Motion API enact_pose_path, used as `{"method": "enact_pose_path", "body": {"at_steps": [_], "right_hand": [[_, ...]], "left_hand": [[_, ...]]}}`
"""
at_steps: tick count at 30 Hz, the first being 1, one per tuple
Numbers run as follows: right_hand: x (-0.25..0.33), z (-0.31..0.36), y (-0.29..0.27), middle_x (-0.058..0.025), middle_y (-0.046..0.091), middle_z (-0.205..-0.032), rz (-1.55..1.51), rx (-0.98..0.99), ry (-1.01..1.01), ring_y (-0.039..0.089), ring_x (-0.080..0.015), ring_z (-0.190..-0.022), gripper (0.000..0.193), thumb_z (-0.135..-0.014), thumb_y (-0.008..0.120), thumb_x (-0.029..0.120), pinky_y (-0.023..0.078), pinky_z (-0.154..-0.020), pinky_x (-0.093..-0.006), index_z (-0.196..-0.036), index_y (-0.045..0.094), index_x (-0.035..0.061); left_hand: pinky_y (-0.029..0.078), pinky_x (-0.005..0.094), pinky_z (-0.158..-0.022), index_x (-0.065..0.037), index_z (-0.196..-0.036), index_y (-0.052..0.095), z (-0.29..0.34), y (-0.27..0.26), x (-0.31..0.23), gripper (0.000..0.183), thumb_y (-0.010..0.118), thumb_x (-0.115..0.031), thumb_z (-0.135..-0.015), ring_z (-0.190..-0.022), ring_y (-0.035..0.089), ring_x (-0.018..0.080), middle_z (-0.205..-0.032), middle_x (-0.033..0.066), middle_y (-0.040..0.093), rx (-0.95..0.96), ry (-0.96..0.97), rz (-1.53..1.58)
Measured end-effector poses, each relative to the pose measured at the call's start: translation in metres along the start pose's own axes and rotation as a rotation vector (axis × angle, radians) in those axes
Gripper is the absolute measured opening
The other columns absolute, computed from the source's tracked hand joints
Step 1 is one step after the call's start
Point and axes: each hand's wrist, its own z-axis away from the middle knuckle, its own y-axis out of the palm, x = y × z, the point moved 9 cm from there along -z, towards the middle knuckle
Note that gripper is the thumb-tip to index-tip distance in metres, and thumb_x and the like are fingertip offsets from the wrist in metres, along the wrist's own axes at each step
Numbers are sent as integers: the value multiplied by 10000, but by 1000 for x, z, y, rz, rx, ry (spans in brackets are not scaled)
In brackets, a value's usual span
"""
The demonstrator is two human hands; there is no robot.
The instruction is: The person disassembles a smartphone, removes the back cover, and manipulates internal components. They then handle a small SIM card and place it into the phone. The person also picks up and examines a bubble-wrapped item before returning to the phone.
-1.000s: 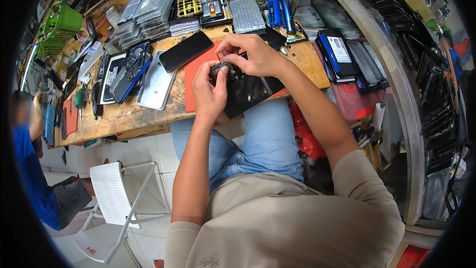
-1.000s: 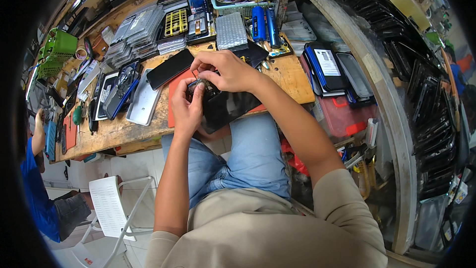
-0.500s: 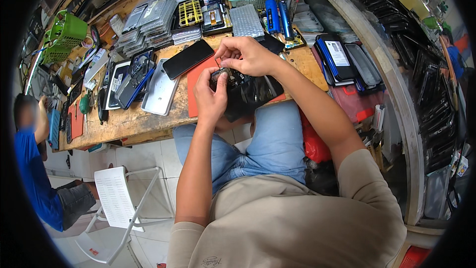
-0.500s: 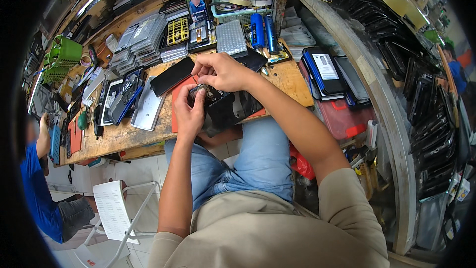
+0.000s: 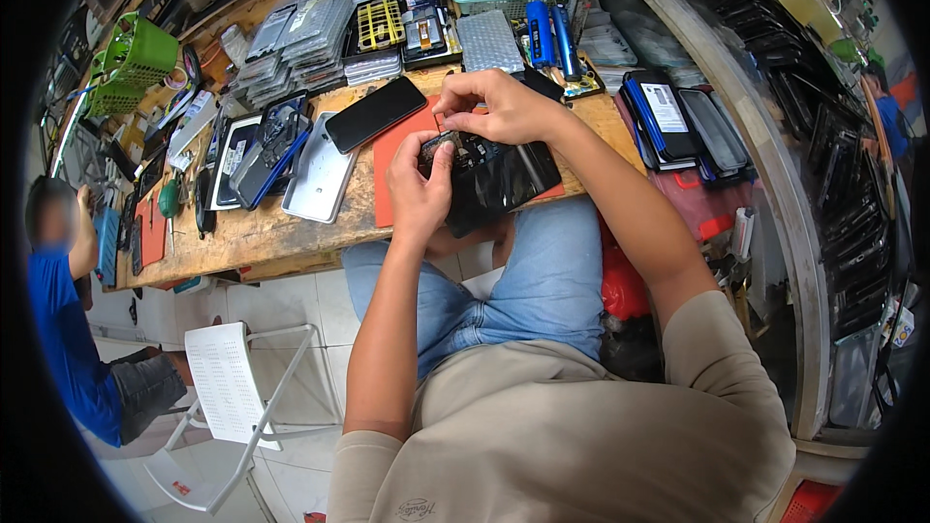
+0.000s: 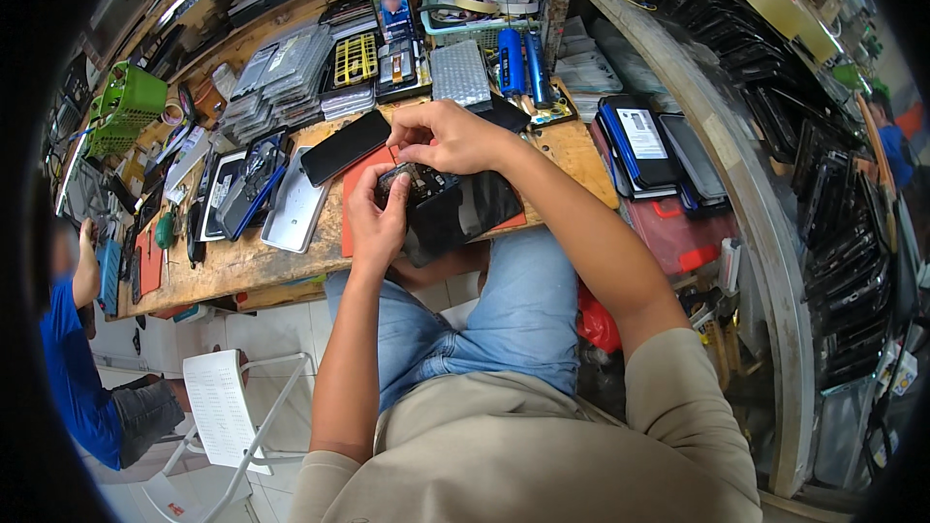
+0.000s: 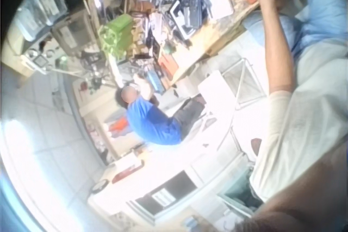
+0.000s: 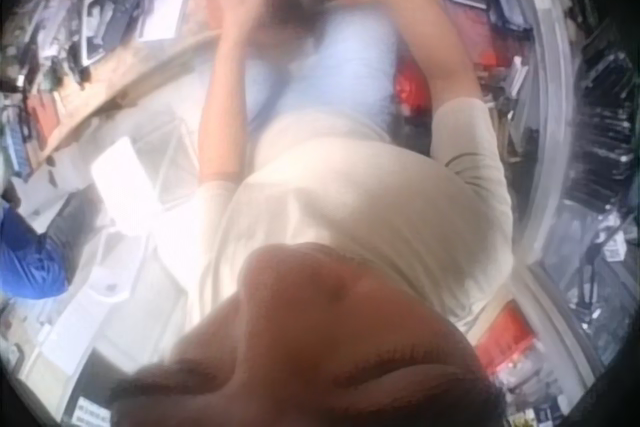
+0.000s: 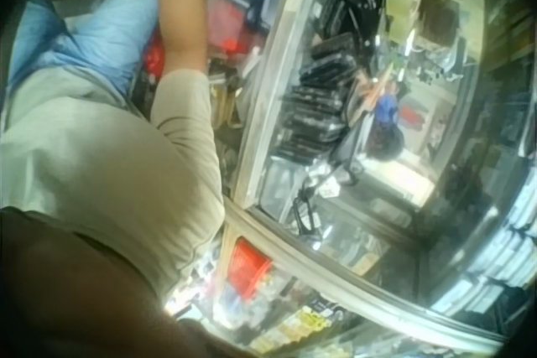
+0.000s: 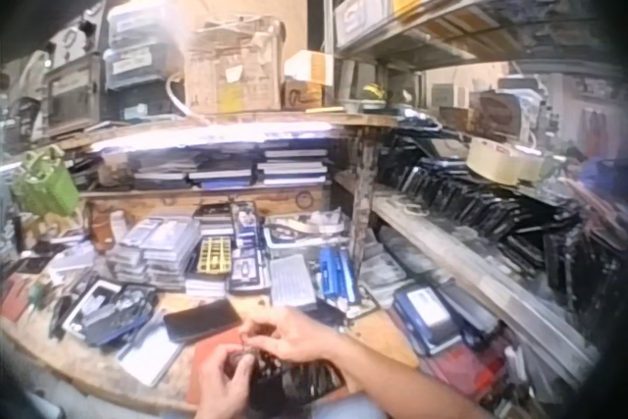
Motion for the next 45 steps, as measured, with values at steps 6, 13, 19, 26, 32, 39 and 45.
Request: {"method": "enact_pose_path", "body": {"at_steps": [6,13,19,26,32,39,45], "right_hand": [[4,-7,6,-86,743,-945,54,67,-63,707,-174,-876,169,-920,779,41,572,-788,-329,-1061,701,-10],[-7,1,5,-50,753,-1013,-44,26,87,697,-123,-969,126,-960,761,34,569,-869,-314,-1076,720,5],[-15,3,3,-61,759,-943,-193,-49,104,715,-120,-896,117,-927,781,13,587,-808,-298,-1022,713,6],[-15,1,0,-48,751,-918,-97,10,102,703,-106,-868,124,-916,792,19,568,-783,-297,-1002,705,5],[0,1,-2,-74,739,-896,-19,-17,18,715,-179,-898,126,-913,774,39,568,-807,-346,-1006,701,-5],[15,-3,2,-98,764,-946,148,44,-75,733,-206,-934,154,-909,773,45,571,-829,-356,-1044,715,-1],[-1,5,3,-39,763,-980,1,-27,116,711,-120,-957,129,-937,788,72,576,-814,-315,-1044,739,21]], "left_hand": [[496,246,-739,16,-1168,668,3,2,5,178,702,-110,-1046,-844,605,71,-941,22,694,47,-37,-35],[510,334,-687,3,-1101,698,1,0,0,185,751,-121,-974,-777,658,190,-904,113,706,-18,3,4],[516,339,-697,-7,-1103,704,4,0,4,183,752,-126,-972,-793,676,203,-919,118,716,0,-50,-2],[523,336,-696,-6,-1107,704,3,-1,-1,186,755,-127,-975,-784,680,198,-921,115,717,-10,-14,-27],[531,349,-708,0,-1110,700,4,0,0,192,755,-122,-974,-806,695,227,-925,131,716,17,-54,-6],[531,353,-710,-15,-1108,701,3,0,-2,181,750,-126,-974,-812,699,232,-925,124,715,8,-18,-8],[533,361,-715,-14,-1110,700,4,0,-3,180,747,-125,-977,-824,701,234,-932,125,715,16,-31,-18]]}}
